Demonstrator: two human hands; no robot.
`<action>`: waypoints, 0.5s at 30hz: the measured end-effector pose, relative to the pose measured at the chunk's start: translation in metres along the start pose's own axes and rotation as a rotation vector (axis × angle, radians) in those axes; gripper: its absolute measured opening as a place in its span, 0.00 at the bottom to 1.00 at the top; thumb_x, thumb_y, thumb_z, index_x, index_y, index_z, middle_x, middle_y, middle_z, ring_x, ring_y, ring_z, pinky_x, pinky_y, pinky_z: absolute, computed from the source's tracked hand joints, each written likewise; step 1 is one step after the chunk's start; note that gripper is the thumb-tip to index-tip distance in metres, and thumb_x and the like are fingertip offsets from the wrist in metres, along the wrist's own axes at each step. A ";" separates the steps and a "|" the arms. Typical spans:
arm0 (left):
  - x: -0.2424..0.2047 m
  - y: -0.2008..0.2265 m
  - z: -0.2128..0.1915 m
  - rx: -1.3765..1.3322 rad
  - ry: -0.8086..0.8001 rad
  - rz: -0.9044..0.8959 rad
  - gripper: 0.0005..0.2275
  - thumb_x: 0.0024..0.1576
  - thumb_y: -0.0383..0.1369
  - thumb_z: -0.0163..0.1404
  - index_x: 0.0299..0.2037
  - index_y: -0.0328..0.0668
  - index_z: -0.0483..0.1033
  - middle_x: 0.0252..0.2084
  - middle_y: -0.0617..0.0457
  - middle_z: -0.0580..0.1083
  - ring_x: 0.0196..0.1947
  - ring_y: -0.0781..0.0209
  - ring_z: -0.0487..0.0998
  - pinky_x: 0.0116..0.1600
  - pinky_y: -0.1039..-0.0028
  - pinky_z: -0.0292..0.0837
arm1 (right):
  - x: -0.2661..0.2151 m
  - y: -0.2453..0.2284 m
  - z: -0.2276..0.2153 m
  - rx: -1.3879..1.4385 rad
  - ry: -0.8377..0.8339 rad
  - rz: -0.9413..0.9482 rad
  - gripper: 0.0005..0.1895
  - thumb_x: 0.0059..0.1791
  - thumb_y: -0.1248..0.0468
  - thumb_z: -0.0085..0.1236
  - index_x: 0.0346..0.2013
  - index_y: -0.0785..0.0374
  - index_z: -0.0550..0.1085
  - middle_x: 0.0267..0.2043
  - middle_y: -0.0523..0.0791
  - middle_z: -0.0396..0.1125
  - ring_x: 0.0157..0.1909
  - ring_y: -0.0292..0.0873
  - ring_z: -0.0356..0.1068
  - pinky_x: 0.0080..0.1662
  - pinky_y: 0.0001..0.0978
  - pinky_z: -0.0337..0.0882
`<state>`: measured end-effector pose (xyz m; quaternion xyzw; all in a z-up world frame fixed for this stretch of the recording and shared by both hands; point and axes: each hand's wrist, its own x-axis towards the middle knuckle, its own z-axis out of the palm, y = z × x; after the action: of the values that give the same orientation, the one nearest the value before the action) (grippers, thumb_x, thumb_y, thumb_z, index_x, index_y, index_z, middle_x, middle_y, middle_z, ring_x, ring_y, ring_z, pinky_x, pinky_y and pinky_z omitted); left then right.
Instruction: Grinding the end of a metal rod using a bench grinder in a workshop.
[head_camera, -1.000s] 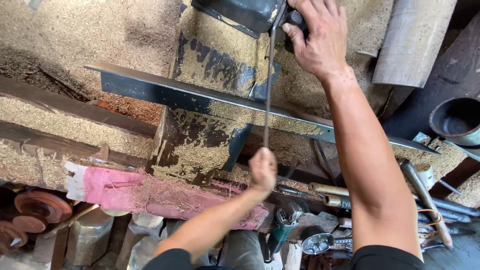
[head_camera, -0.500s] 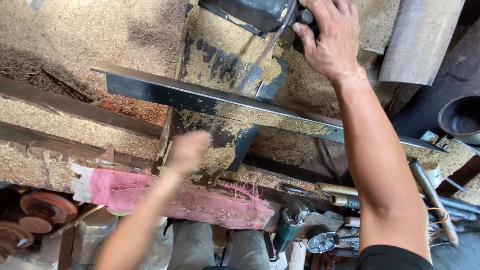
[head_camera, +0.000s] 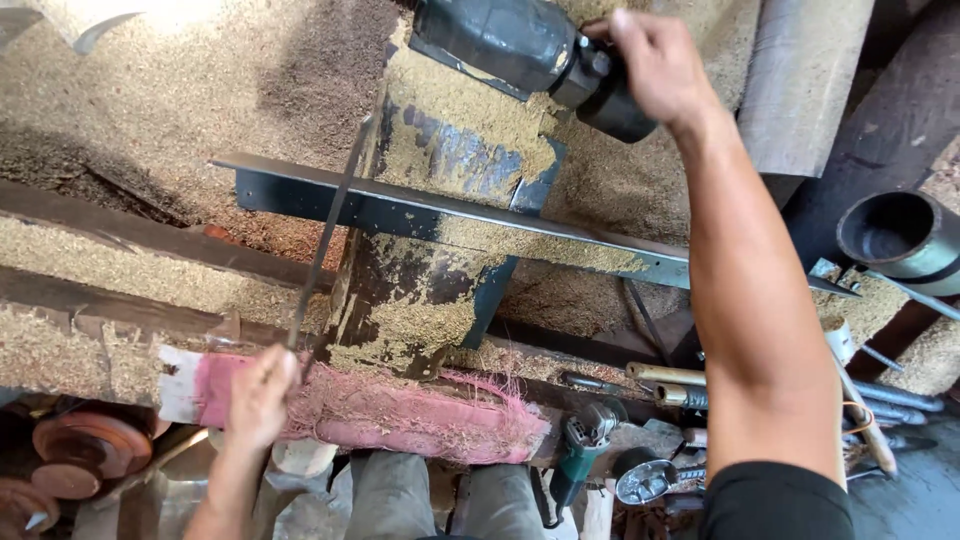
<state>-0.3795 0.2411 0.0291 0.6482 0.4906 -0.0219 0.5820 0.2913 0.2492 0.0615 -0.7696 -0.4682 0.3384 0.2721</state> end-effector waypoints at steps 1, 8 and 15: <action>-0.011 -0.010 0.009 -0.165 0.005 0.012 0.22 0.65 0.49 0.39 0.20 0.49 0.64 0.15 0.63 0.60 0.13 0.71 0.57 0.18 0.79 0.49 | 0.010 0.008 -0.001 0.104 -0.014 0.041 0.18 0.65 0.55 0.44 0.50 0.60 0.81 0.45 0.44 0.77 0.46 0.39 0.75 0.53 0.36 0.73; -0.065 -0.001 0.030 -0.562 0.018 -0.221 0.18 0.67 0.39 0.41 0.24 0.42 0.66 0.17 0.63 0.56 0.16 0.72 0.52 0.21 0.76 0.43 | 0.049 0.023 0.007 0.210 -0.147 0.025 0.10 0.47 0.75 0.52 0.38 0.65 0.78 0.50 0.44 0.77 0.48 0.39 0.74 0.49 0.30 0.74; -0.110 -0.043 0.063 -0.598 0.045 -0.299 0.18 0.67 0.39 0.42 0.24 0.41 0.69 0.18 0.63 0.58 0.17 0.73 0.55 0.23 0.77 0.45 | 0.070 0.007 0.000 0.309 -0.345 0.268 0.29 0.39 0.78 0.46 0.53 0.58 0.77 0.53 0.39 0.75 0.54 0.33 0.74 0.54 0.25 0.72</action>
<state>-0.4303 0.1178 0.0435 0.3697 0.5776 0.0523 0.7259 0.3184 0.3095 0.0377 -0.7051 -0.3442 0.5650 0.2552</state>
